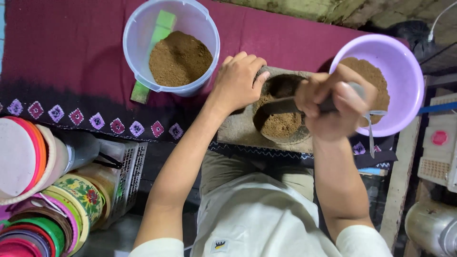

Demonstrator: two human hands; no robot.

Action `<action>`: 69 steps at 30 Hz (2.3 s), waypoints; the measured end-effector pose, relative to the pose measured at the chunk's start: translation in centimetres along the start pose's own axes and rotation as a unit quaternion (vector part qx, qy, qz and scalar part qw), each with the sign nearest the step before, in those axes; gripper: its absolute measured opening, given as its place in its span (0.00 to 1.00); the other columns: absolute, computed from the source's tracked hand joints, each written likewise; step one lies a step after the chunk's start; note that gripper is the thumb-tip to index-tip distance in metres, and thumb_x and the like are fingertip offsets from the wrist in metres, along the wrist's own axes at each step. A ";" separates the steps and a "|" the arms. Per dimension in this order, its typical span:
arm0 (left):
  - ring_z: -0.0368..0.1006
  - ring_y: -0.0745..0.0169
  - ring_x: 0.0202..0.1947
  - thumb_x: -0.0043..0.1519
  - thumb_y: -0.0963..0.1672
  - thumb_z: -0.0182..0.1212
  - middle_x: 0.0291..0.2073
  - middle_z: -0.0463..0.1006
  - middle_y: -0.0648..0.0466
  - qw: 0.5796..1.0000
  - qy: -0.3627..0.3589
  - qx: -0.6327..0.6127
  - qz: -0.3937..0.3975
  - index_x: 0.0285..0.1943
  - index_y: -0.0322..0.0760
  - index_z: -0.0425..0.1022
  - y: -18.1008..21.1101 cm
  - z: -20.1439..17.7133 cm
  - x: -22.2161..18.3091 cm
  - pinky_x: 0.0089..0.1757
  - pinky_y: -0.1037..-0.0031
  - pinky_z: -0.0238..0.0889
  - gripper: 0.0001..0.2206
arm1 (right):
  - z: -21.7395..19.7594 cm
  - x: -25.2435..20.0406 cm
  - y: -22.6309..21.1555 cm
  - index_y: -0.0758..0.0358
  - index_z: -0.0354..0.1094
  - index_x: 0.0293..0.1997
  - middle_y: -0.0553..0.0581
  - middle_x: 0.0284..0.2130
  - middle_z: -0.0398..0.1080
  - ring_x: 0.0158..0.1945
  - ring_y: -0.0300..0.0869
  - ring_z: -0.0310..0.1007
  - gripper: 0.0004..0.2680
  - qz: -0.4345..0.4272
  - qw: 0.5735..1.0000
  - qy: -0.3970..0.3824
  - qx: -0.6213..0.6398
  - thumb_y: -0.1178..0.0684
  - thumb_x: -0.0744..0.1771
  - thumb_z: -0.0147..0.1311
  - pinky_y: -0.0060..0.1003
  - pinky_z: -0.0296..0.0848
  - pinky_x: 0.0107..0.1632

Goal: Pounding and grinding a brown powdered substance in a stone mortar using a heavy pestle and a metal spoon.

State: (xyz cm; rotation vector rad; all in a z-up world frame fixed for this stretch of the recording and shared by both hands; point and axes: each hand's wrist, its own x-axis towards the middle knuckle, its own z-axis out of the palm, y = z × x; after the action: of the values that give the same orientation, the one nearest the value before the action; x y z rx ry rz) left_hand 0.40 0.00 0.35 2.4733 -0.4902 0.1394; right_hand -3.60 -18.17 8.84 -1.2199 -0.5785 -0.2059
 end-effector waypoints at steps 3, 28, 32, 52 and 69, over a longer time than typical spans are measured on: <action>0.73 0.55 0.42 0.66 0.47 0.55 0.40 0.82 0.55 1.000 0.006 0.002 0.007 0.50 0.40 0.77 -0.3 0.4 -0.3 0.47 0.55 0.64 0.10 | -1.8 -1.2 -2.7 0.64 0.57 0.27 0.53 0.16 0.49 0.12 0.37 0.42 0.09 -0.090 0.995 -0.004 0.041 0.55 0.67 0.37 0.40 0.43 0.18; 0.74 0.55 0.42 0.66 0.46 0.53 0.40 0.82 0.55 0.999 0.015 0.024 0.019 0.49 0.39 0.78 0.5 -0.3 -0.4 0.45 0.55 0.65 0.10 | -1.1 -1.3 -2.6 0.40 0.59 0.44 0.52 0.12 0.39 0.12 0.36 0.38 0.05 -0.049 0.996 -0.070 -0.035 0.40 0.71 0.40 0.31 0.42 0.17; 0.74 0.53 0.42 0.66 0.45 0.54 0.40 0.82 0.54 0.999 0.017 0.021 0.019 0.49 0.37 0.78 0.8 -0.2 -0.7 0.46 0.54 0.65 0.10 | -1.3 -2.2 -1.0 0.67 0.58 0.25 0.54 0.13 0.50 0.13 0.37 0.46 0.16 0.051 0.998 0.022 0.018 0.45 0.68 0.54 0.31 0.47 0.18; 0.73 0.53 0.40 0.68 0.47 0.52 0.36 0.80 0.52 0.999 0.015 0.029 0.026 0.51 0.39 0.79 0.2 -0.2 -0.7 0.44 0.58 0.65 0.13 | -3.9 -0.4 0.8 0.66 0.55 0.23 0.56 0.09 0.49 0.10 0.37 0.49 0.17 -0.003 0.998 0.048 -0.027 0.46 0.69 0.48 0.30 0.48 0.16; 0.73 0.52 0.44 0.66 0.45 0.55 0.42 0.82 0.54 0.999 0.011 0.032 0.014 0.51 0.38 0.78 0.6 -0.3 -0.6 0.47 0.52 0.64 0.11 | -4.5 -0.9 -0.9 0.63 0.54 0.24 0.56 0.11 0.49 0.11 0.39 0.47 0.15 0.025 0.996 0.080 -0.043 0.46 0.68 0.48 0.32 0.50 0.16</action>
State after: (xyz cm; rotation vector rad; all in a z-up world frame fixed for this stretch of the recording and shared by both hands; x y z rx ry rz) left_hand -0.39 -0.08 0.80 2.5249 -0.5195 0.1965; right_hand -3.38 -22.79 8.06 -1.2867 -0.4017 -0.2863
